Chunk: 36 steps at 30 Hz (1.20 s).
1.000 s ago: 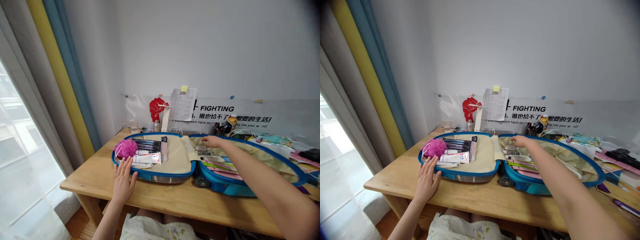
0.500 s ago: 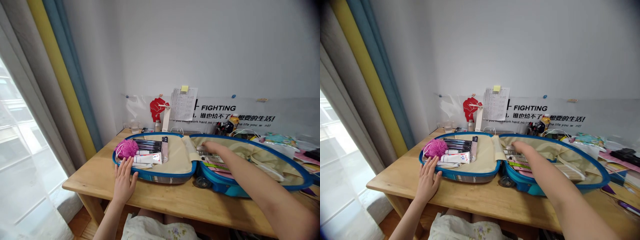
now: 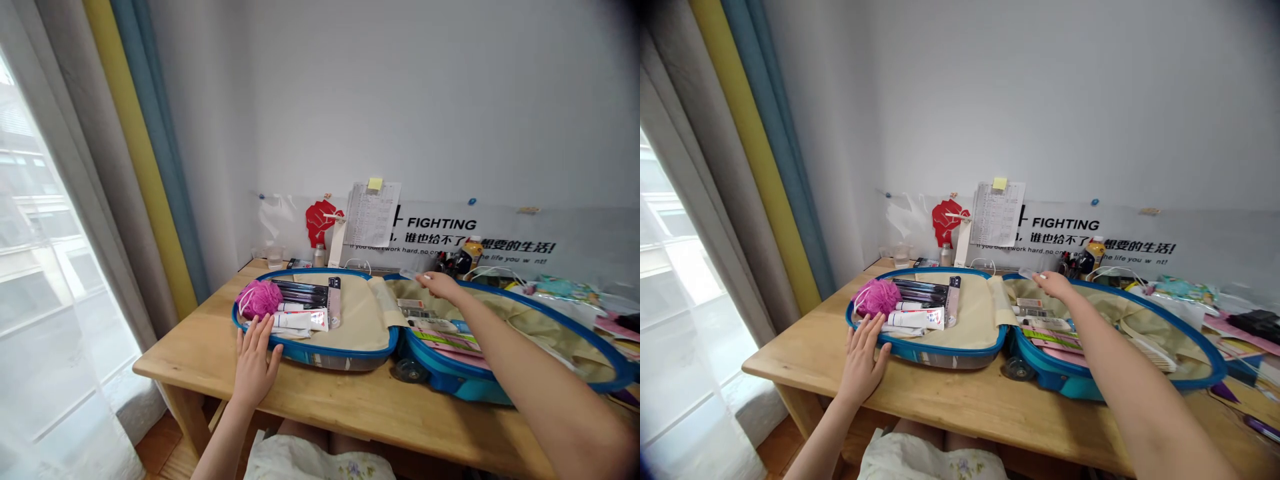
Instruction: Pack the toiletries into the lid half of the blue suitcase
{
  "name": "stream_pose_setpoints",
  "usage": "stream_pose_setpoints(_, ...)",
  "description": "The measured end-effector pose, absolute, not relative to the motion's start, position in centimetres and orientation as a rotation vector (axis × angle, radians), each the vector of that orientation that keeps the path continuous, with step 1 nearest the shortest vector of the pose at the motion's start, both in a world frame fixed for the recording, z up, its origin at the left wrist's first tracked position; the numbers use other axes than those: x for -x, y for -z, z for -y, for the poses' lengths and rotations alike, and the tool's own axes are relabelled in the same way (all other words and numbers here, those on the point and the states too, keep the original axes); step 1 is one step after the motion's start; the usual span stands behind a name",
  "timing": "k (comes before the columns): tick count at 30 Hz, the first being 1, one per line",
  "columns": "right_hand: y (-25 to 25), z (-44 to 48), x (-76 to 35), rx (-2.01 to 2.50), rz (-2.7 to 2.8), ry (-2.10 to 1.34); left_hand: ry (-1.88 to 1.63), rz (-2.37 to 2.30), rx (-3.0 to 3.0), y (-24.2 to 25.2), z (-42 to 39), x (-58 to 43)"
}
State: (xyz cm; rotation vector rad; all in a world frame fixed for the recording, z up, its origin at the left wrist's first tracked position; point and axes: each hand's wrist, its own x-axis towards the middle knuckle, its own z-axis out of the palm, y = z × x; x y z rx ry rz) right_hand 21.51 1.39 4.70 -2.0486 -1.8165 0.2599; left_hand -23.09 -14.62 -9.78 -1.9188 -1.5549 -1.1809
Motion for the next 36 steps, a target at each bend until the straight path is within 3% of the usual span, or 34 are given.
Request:
stream_pose_setpoints(9, -5.6, -0.5, -7.4, 1.650, 2.099, -0.556, 1.183, 1.576, 1.927, 9.8, 14.7, 23.1)
stream_pose_setpoints(17, -2.4, -0.3, 4.8, 1.454, 2.493, -0.392, 1.180, 1.561, 1.926, 9.9, 14.7, 23.1)
stream_pose_setpoints(26, -0.4, -0.2, 7.0, 1.458, 2.536, -0.176, 1.170, 1.563, 1.933, 9.9, 14.7, 23.1)
stream_pose_setpoints(36, -0.3, -0.1, 6.5, 1.422, 2.504, -0.178, 1.164, 1.554, 1.940, 9.7, 14.8, 23.1)
